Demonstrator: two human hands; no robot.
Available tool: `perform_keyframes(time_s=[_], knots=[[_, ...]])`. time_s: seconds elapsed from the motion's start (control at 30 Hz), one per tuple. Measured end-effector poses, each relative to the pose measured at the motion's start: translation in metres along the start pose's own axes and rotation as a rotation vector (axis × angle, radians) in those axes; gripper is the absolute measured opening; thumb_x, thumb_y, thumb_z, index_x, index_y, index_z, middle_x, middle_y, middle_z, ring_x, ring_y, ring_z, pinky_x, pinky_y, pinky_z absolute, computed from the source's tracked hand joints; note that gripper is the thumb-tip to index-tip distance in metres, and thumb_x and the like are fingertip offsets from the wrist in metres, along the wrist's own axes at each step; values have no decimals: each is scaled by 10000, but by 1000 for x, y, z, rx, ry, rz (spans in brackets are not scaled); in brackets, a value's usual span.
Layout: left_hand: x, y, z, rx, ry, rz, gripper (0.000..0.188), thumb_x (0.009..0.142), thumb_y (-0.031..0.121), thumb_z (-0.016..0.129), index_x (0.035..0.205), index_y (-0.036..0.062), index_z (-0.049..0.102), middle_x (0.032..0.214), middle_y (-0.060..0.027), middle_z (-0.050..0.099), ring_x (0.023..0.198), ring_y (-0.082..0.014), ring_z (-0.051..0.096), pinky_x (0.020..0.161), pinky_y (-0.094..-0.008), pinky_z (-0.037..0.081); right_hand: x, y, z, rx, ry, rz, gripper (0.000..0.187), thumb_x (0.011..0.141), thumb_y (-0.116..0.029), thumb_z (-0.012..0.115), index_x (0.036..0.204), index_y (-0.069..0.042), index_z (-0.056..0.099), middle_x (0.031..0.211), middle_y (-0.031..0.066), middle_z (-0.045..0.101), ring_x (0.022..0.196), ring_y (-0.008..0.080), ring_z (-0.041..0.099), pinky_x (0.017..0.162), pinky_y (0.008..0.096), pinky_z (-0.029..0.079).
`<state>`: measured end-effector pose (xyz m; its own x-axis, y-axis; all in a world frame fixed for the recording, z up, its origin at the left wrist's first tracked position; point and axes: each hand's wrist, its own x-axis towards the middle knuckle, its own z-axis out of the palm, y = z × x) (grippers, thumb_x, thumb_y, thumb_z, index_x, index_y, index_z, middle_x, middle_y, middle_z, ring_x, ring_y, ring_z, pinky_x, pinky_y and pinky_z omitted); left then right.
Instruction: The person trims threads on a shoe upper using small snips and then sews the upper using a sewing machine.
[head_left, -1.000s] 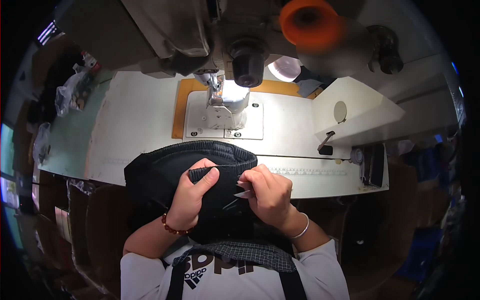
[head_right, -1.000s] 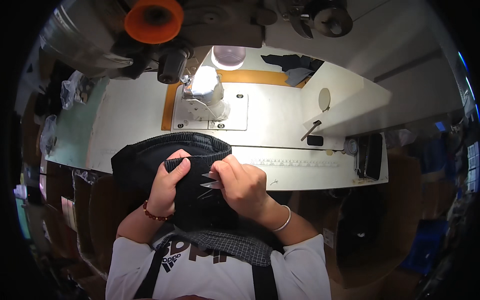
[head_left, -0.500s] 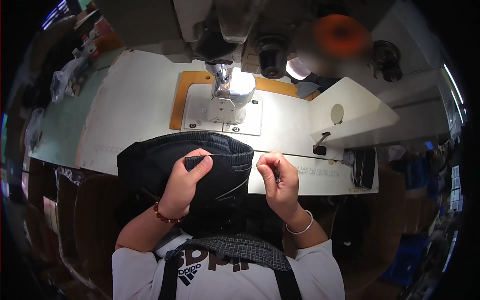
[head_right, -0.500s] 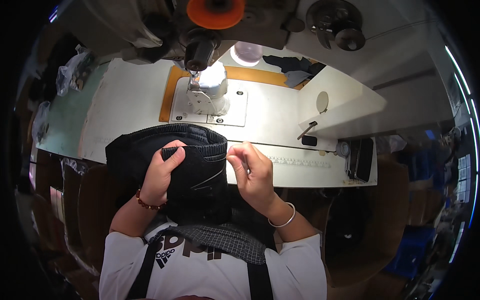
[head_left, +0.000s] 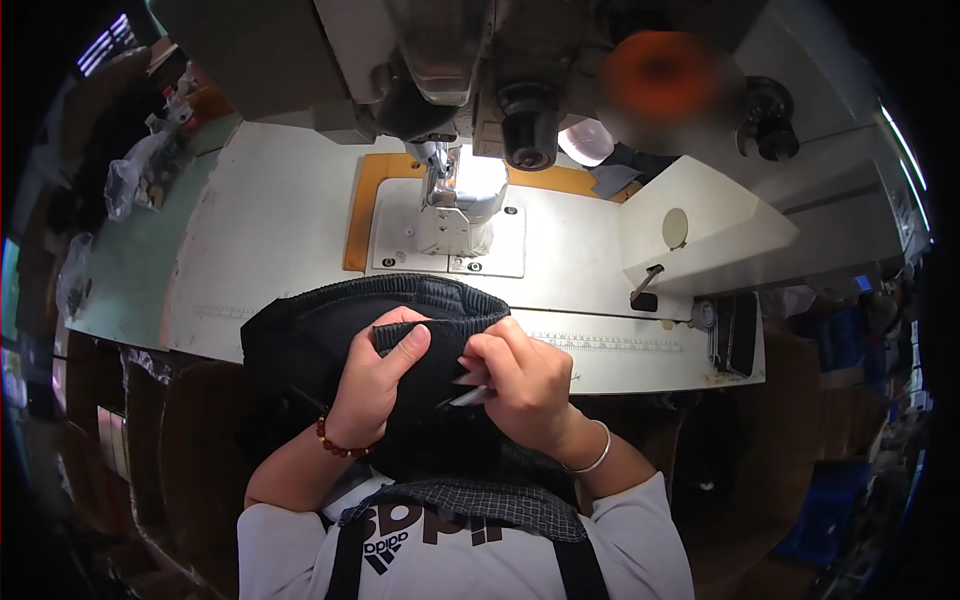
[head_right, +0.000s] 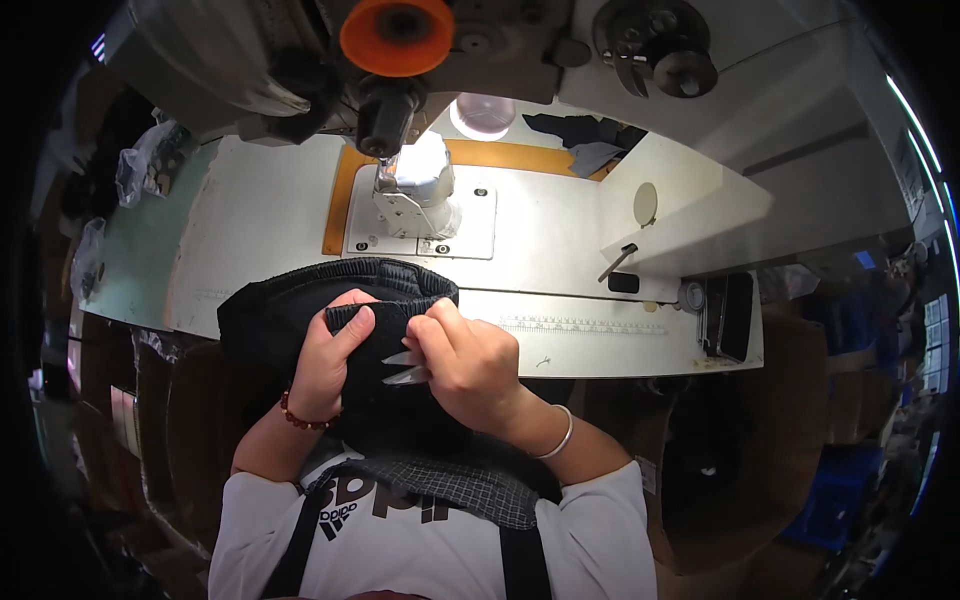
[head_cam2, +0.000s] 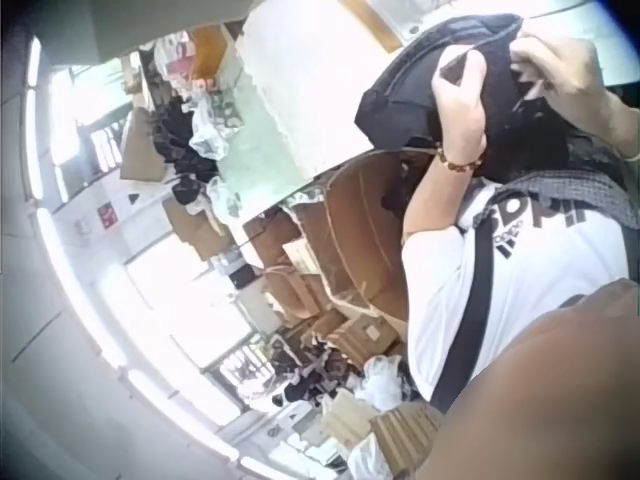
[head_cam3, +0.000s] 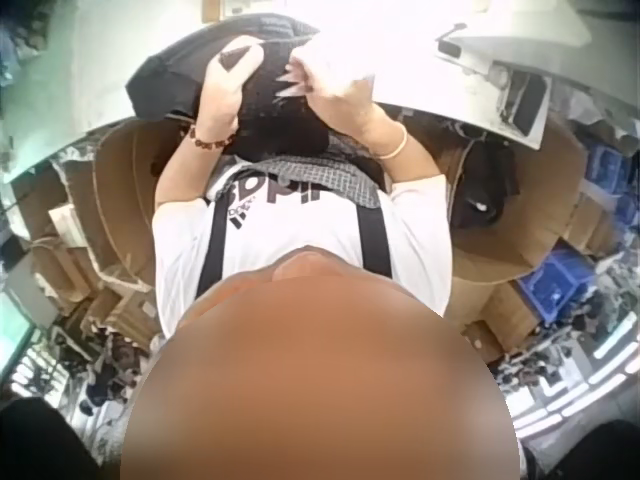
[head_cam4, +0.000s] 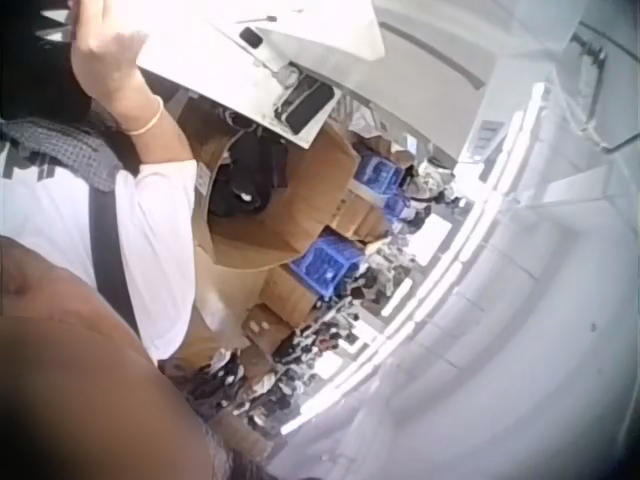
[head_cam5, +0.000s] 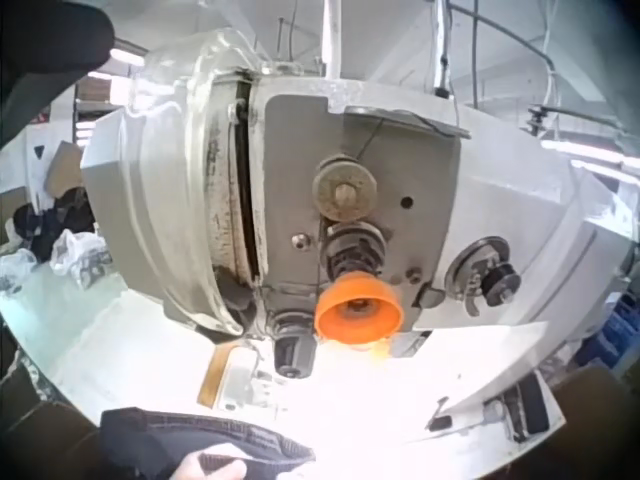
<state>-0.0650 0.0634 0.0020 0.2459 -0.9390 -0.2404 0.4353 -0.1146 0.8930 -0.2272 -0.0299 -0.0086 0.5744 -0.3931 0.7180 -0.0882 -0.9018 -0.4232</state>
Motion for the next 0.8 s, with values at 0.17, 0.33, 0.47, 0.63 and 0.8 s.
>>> perform_keyframes(time_s=[0.17,0.33,0.47,0.63,0.8], knots=[[5,-6,-9,47,21,1,108,988,141,562,947,53,608,827,53,586,778,-21,536,724,-198,455,-7,-1,8,-28,-20,70,142,761,-46,671,845,-52,557,740,64,509,486,192,528,430,334,408],[15,-4,-16,-103,4,-60,121,996,162,558,991,53,610,857,39,610,803,-44,581,748,-220,491,-19,-29,14,243,-218,-15,168,749,-32,716,842,-46,577,711,68,506,491,212,548,433,321,435],[13,1,-20,-73,-40,-53,125,994,158,564,1020,46,612,905,24,618,842,-51,582,792,-228,494,-9,-6,-12,324,-142,162,131,847,-126,719,908,-64,622,698,58,573,512,203,581,468,301,445],[13,9,-15,435,73,296,194,916,79,638,1096,28,585,1080,-42,602,1032,-137,572,938,-293,455,-21,-5,-12,55,-29,385,325,854,-179,716,1104,-45,555,742,67,605,596,220,619,533,306,467],[9,24,2,1098,167,751,225,753,-39,706,949,59,656,1012,-74,595,1067,-235,537,950,-335,416,-34,-4,1,74,6,369,351,837,-156,714,1109,-9,549,821,97,608,651,241,625,553,318,480]])
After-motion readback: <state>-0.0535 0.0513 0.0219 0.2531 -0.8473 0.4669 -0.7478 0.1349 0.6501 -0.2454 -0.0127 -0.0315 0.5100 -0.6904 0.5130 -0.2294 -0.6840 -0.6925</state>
